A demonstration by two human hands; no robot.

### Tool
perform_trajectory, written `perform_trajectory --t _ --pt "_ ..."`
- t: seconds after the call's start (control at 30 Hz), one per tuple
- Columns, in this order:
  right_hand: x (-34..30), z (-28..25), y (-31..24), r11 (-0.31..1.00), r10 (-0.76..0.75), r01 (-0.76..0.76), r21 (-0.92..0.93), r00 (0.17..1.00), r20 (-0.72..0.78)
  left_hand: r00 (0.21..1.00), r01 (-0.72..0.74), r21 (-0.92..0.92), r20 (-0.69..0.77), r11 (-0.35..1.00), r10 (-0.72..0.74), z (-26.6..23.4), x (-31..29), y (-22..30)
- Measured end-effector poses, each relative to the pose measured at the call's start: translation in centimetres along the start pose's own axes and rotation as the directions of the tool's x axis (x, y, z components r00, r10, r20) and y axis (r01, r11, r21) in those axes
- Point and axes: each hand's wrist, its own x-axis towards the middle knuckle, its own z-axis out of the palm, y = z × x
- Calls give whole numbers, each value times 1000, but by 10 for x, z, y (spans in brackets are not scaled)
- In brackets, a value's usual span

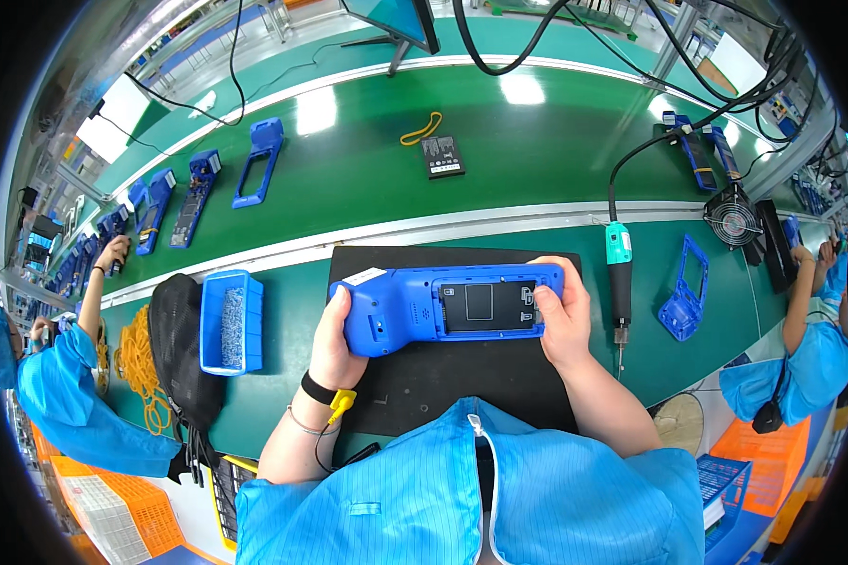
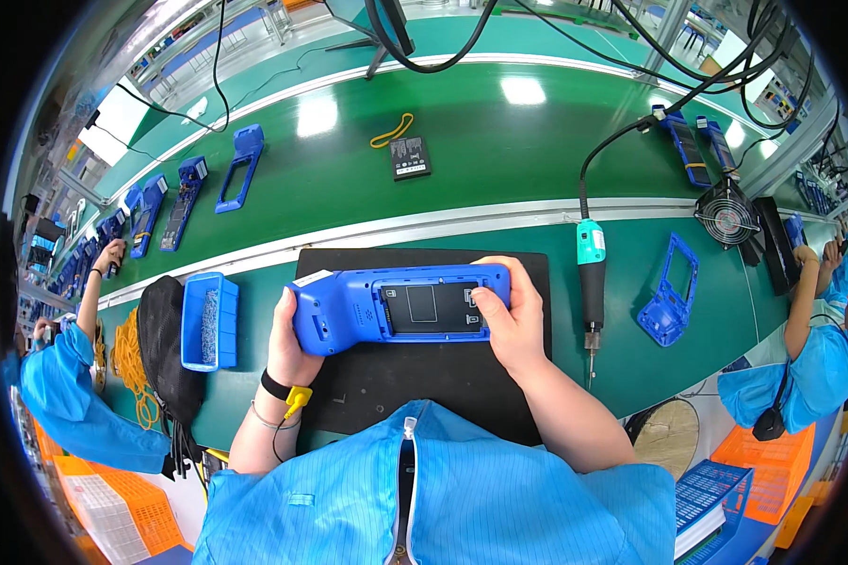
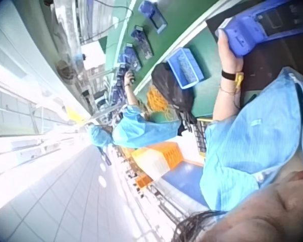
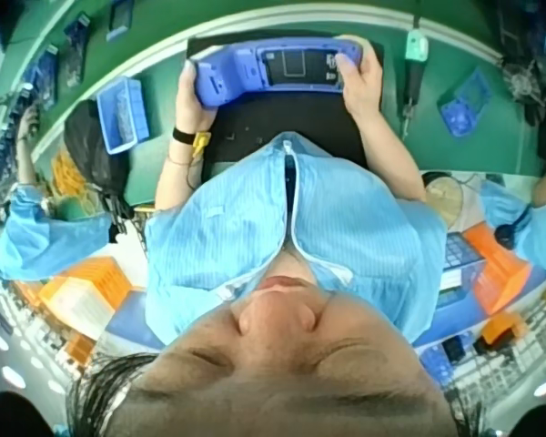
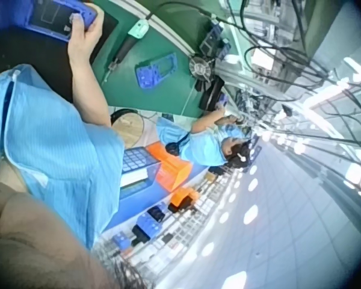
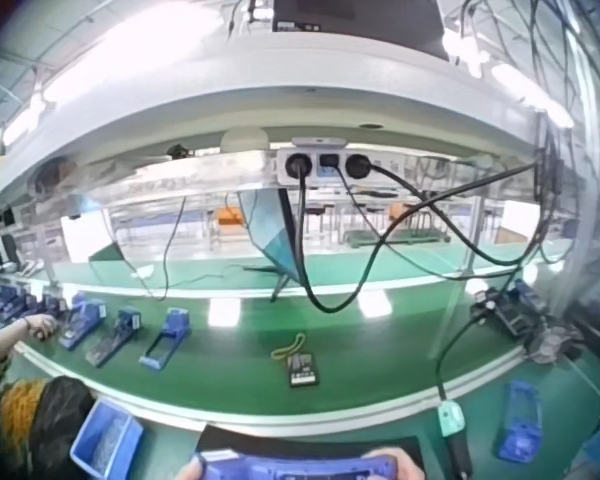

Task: The person assembles a handheld electronic device by inserting a rechargeable battery and internal components into a blue device casing, then securing the casing with screws using an electric screwdriver.

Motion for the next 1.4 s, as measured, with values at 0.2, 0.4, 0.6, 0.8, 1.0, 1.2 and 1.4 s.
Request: perform_trajectory --t 0.2,0.4,0.6,0.8,1.0,1.2,1.4 --pt "-2 -1 -4 999 -12 13 36 1000 -22 999 36 -92 36 995 -32 1 -1 -3" --pt "8 0 -6 979 161 -148 139 983 -87 991 101 57 85 993 -106 2 5 3" --pt "3 14 -1 614 585 -495 615 808 65 923 -309 99 270 946 274 40 -11 20" --pt "-10 19 3 730 559 -615 297 788 259 877 -467 230 244 854 414 47 -17 38" --pt "-7 21 -31 984 -10 -85 156 849 529 899 -405 603 401 687 179 94 -22 72" --pt "-10 12 -50 956 -49 -87 280 895 443 810 -563 755 586 335 39 143 -5 66" --pt "-9 -12 -44 962 -66 -14 273 958 280 872 -414 668 486 619 59 144 15 58"
